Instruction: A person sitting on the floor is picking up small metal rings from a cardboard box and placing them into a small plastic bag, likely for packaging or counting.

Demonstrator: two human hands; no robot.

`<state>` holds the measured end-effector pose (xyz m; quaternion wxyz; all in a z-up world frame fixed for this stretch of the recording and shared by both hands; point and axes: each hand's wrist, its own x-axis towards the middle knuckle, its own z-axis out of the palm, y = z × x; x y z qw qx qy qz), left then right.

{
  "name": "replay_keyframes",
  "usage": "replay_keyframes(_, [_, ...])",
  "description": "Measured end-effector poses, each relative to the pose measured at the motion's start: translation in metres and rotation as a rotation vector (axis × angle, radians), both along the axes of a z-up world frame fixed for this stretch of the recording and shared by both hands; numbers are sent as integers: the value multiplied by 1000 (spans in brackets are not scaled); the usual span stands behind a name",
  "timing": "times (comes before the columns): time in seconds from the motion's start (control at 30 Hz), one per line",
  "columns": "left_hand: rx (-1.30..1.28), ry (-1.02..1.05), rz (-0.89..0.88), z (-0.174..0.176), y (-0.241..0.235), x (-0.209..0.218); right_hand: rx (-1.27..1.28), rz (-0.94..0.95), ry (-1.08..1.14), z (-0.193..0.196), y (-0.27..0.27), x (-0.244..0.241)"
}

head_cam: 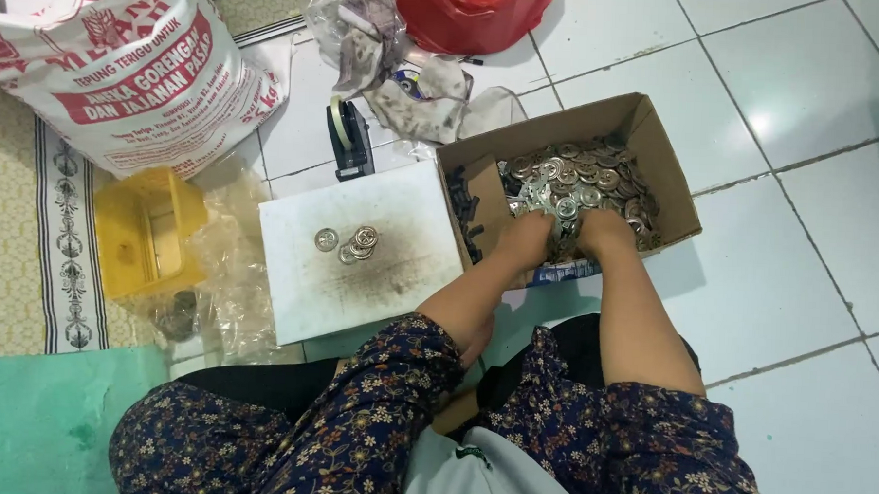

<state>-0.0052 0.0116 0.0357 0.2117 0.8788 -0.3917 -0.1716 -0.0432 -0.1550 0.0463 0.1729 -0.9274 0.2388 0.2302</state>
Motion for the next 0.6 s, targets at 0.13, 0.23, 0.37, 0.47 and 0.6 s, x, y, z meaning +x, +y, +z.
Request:
replay_keyframes(0.13, [-133, 222, 3, -15, -2, 2, 49, 63, 21, 30, 11, -6])
replay_keyframes(0.23, [-84, 148, -36, -34, -11, 0, 33, 111, 46, 2, 0, -4])
replay_keyframes(0.37, [-137, 196, 86, -40, -21, -1, 79, 60, 60, -21, -11, 0])
replay_keyframes(0.47, [-264, 313, 182, -51, -21, 1, 126, 39, 30, -21, -15, -4])
replay_keyframes(0.6, [-383, 459, 318, -25, -10, 2, 198, -2, -20, 14, -3, -16])
